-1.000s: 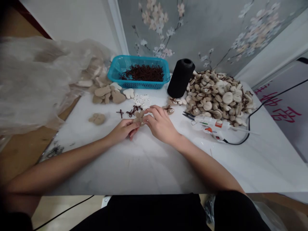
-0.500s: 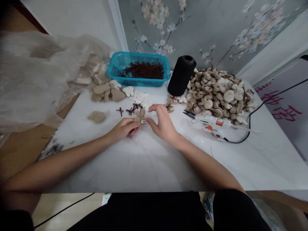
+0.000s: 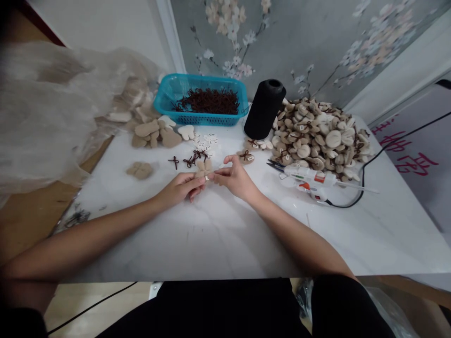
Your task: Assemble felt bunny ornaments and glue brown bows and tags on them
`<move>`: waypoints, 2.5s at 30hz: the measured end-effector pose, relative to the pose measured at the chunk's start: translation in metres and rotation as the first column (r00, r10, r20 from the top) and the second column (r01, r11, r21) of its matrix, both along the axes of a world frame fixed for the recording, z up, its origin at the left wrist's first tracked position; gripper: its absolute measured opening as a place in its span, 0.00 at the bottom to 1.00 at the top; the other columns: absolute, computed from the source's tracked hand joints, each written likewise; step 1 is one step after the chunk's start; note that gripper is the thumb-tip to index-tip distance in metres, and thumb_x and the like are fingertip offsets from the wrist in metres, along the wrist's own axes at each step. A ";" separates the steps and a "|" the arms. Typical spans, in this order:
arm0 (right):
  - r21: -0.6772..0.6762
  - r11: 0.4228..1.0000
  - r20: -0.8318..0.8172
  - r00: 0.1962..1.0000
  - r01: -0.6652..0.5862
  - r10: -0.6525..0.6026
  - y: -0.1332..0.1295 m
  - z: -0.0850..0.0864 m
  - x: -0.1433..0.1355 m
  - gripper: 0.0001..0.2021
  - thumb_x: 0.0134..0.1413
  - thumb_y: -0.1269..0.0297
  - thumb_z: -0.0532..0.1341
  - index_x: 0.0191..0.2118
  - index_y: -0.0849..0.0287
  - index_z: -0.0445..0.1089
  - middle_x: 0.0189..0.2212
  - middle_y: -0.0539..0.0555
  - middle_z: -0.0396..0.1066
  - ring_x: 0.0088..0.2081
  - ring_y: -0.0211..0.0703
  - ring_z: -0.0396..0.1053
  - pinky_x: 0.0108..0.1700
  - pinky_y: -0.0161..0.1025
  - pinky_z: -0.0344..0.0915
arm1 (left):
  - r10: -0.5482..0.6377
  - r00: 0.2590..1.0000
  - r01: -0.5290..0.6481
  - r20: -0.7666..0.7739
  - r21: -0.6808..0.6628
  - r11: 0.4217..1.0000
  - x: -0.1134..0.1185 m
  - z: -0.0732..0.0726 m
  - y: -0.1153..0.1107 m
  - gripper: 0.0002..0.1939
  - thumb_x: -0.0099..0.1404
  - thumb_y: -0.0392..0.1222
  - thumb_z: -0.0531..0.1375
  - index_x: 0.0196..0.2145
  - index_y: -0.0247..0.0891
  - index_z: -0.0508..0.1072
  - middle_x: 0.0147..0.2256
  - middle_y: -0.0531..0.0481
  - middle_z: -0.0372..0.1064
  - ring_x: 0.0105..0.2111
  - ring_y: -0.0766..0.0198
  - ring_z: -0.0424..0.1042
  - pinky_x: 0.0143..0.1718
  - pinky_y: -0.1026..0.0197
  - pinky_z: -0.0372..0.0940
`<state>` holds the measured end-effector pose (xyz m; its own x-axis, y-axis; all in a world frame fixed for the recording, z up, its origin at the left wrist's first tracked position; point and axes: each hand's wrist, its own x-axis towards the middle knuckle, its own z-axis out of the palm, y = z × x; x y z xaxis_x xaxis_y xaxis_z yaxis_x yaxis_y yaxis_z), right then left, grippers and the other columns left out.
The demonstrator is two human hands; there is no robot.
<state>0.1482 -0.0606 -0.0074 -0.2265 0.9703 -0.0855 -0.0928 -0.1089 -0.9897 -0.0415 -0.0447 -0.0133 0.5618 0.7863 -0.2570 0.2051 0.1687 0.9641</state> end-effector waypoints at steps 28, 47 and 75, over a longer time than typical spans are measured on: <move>-0.049 0.841 0.630 0.636 -0.539 0.445 -0.015 0.040 0.005 0.07 0.55 0.59 0.57 0.33 0.56 0.61 0.13 0.42 0.61 0.15 0.32 0.56 0.23 0.31 0.52 | 0.564 0.630 -0.678 0.534 0.025 0.735 -0.010 0.017 0.003 0.20 0.58 0.57 0.59 0.24 0.36 0.65 0.12 0.60 0.49 0.11 0.73 0.51 0.11 0.69 0.51; 0.328 0.731 0.929 0.344 -0.598 -0.136 0.091 -0.002 -0.109 0.08 0.55 0.68 0.56 0.34 0.59 0.73 0.33 0.56 0.72 0.36 0.44 0.66 0.35 0.35 0.59 | 0.586 0.475 -0.798 0.657 0.041 0.601 -0.043 0.028 0.034 0.21 0.58 0.59 0.58 0.23 0.37 0.64 0.11 0.61 0.48 0.10 0.73 0.50 0.11 0.69 0.48; 0.716 0.629 0.574 0.769 -0.304 -0.281 -0.043 -0.014 0.004 0.06 0.60 0.71 0.52 0.36 0.57 0.65 0.31 0.54 0.69 0.34 0.43 0.63 0.37 0.42 0.64 | -0.502 0.843 0.403 -0.194 -0.390 0.828 -0.011 0.025 0.008 0.16 0.51 0.44 0.61 0.13 0.39 0.62 0.10 0.56 0.50 0.08 0.70 0.47 0.07 0.66 0.42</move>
